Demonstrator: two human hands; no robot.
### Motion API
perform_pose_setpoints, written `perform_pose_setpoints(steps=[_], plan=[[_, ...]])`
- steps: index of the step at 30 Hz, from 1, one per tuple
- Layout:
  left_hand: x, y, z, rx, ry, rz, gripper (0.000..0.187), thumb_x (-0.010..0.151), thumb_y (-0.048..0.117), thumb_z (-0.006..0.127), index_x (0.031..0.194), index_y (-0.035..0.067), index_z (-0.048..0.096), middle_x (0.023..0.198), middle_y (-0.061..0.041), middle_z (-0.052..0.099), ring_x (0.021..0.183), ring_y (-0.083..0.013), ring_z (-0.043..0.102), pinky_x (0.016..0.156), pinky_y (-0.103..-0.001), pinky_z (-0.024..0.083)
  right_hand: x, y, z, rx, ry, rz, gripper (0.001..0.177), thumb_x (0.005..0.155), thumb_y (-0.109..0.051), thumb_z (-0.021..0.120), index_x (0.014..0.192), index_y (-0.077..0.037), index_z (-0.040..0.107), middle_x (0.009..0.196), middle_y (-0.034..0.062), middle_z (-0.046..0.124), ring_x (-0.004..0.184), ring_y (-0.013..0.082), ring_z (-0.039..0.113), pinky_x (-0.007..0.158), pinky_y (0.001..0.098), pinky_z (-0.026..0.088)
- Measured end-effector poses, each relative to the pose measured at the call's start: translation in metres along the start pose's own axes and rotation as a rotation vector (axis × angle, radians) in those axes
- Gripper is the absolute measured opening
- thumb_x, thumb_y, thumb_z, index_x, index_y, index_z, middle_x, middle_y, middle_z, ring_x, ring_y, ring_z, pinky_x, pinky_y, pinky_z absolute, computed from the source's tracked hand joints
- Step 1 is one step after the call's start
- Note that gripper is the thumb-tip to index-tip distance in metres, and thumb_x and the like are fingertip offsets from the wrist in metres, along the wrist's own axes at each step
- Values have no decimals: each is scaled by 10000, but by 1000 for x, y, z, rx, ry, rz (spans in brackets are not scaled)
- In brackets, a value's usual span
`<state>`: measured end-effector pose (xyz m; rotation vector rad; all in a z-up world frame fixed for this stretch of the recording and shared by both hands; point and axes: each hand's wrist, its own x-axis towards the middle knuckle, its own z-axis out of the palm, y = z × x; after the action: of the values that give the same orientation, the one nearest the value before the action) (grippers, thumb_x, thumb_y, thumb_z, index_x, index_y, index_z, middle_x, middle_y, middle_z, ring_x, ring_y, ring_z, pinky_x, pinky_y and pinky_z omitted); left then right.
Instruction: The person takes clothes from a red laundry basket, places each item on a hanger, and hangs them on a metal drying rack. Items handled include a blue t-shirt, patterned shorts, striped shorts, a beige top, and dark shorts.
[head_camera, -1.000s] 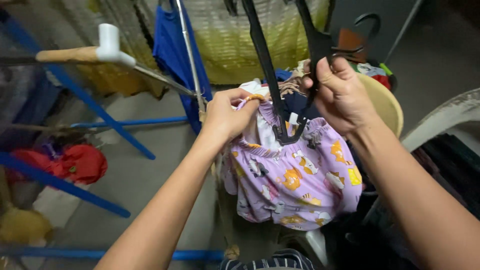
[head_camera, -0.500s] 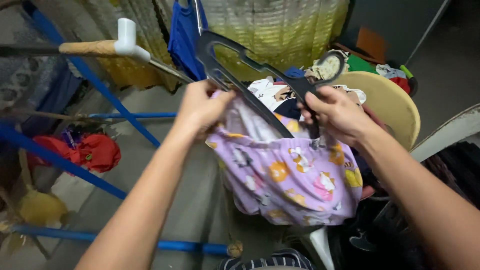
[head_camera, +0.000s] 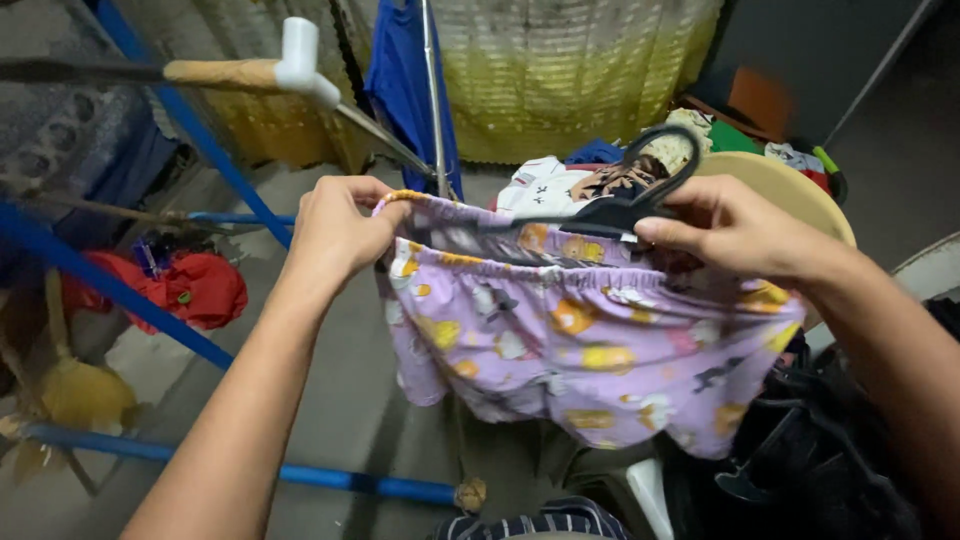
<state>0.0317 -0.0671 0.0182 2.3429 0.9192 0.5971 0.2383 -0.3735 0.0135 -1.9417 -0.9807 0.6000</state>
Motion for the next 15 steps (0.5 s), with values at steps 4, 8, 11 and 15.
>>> perform_pose_setpoints(steps=[4, 8, 11, 15], plan=[[-11, 3, -8, 120, -112, 69, 242, 789, 349, 654, 955, 277, 814, 963, -41, 766, 971, -268, 686, 812, -406, 494, 10, -18, 30, -277, 14, -107, 252, 917, -286, 696, 807, -59, 686, 670, 8, 653, 600, 92, 544, 527, 274, 438], [-31, -1, -21, 121, -305, 165, 299, 824, 468, 680, 912, 204, 790, 910, 13, 783, 919, -158, 719, 768, -336, 483, 24, -36, 59, -141, -120, -187, 207, 974, -236, 643, 854, -75, 689, 633, -46, 487, 522, 52, 387, 414, 247, 298], [-29, -29, -38, 1, -43, 308, 358, 888, 478, 628, 946, 166, 794, 940, 5, 787, 886, -152, 731, 815, -348, 522, 24, -58, 70, -119, -107, -202, 224, 983, -207, 639, 827, -53, 681, 603, -3, 496, 510, 87, 414, 443, 260, 320], [-27, -67, -66, -17, -139, 583, 349, 902, 400, 637, 1026, 102, 768, 1068, -94, 737, 969, -233, 688, 836, -365, 534, 24, -84, 81, -41, -56, -128, 222, 981, -210, 649, 835, -42, 643, 598, 19, 485, 511, 115, 440, 428, 274, 350]])
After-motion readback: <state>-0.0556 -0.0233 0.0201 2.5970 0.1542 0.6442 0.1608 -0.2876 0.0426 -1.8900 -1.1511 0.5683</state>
